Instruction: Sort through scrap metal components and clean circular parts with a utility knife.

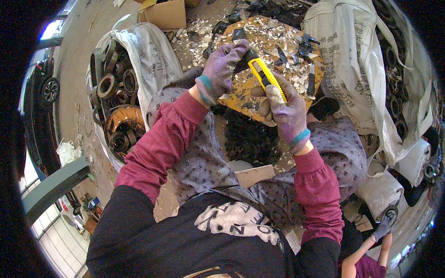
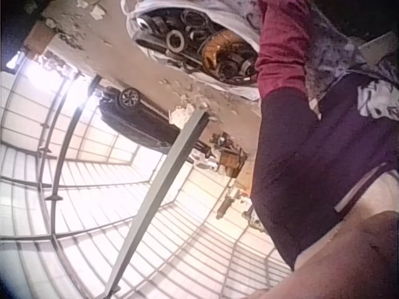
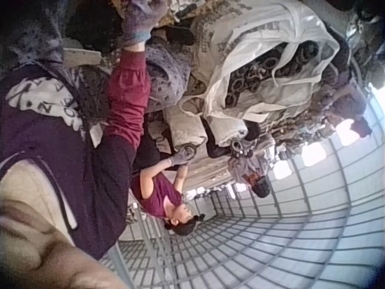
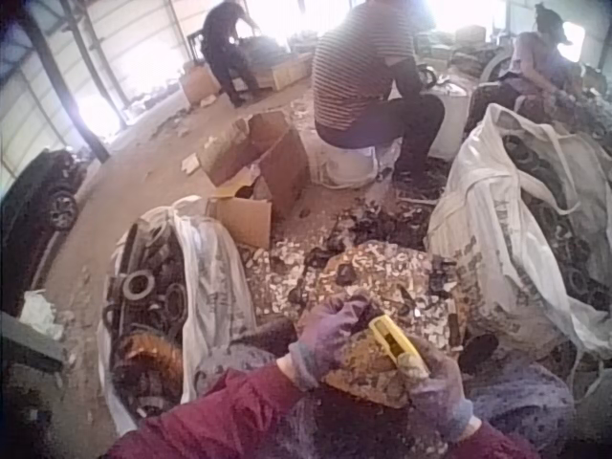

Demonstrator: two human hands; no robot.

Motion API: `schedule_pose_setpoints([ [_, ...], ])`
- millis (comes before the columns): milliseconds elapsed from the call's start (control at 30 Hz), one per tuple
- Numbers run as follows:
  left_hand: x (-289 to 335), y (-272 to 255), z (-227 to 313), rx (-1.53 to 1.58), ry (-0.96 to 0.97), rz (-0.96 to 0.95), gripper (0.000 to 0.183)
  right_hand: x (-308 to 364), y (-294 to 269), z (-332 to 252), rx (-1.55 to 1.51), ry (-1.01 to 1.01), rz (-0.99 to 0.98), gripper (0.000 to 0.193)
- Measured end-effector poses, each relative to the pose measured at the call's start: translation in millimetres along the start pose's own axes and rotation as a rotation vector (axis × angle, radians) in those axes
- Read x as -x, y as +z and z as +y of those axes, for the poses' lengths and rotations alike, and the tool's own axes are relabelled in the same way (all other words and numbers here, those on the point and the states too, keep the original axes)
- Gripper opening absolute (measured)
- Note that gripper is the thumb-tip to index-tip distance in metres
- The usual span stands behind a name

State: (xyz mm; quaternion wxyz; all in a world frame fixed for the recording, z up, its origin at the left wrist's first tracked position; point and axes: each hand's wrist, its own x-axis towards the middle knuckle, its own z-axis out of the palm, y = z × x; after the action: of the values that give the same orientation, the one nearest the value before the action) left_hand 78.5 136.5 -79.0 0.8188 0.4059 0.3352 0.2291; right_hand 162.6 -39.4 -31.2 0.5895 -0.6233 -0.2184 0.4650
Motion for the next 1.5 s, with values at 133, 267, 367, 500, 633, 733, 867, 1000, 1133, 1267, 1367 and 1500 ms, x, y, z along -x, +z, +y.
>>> schedule_pose_setpoints([
  [133,-2,1,-2,0.037,-0.001,0.001,0.015,2,1,-1,-0.010,0.025,0.031,0.042],
  [267,1,3,-2,0.053,0.000,0.010,0.012,1,-1,1,0.006,0.019,0.039,0.043],
  [367,2,2,-2,0.047,0.017,0.015,0.011,1,-1,4,0.018,0.007,0.025,0.043],
  [500,-1,-1,-2,0.091,-0.018,-0.069,0.010,1,-1,3,-0.060,0.029,0.027,0.044],
  [633,-2,-1,-4,0.091,-0.031,-0.038,0.012,1,-1,1,-0.044,0.036,0.024,0.043],
  [733,2,1,-2,0.047,-0.015,-0.002,0.013,3,5,-4,-0.046,0.027,0.053,0.043],
  [867,6,4,4,0.063,0.013,-0.026,0.016,2,2,-2,-0.017,0.018,0.058,0.043],
  [1000,18,16,20,0.152,0.043,-0.024,0.018,1,0,-5,-0.037,0.017,0.035,0.041],
  [1133,18,13,14,0.108,0.224,-0.151,0.022,0,1,-5,-0.062,0.021,0.059,0.042],
  [1267,4,6,8,0.037,0.002,-0.081,0.023,1,1,-1,-0.087,-0.003,0.045,0.043],
  [1367,3,6,4,0.034,-0.005,-0.071,0.023,1,0,2,-0.090,0.023,0.058,0.043],
  [1500,5,4,1,-0.033,0.075,-0.103,0.020,2,3,3,-0.100,0.011,0.058,0.043],
])
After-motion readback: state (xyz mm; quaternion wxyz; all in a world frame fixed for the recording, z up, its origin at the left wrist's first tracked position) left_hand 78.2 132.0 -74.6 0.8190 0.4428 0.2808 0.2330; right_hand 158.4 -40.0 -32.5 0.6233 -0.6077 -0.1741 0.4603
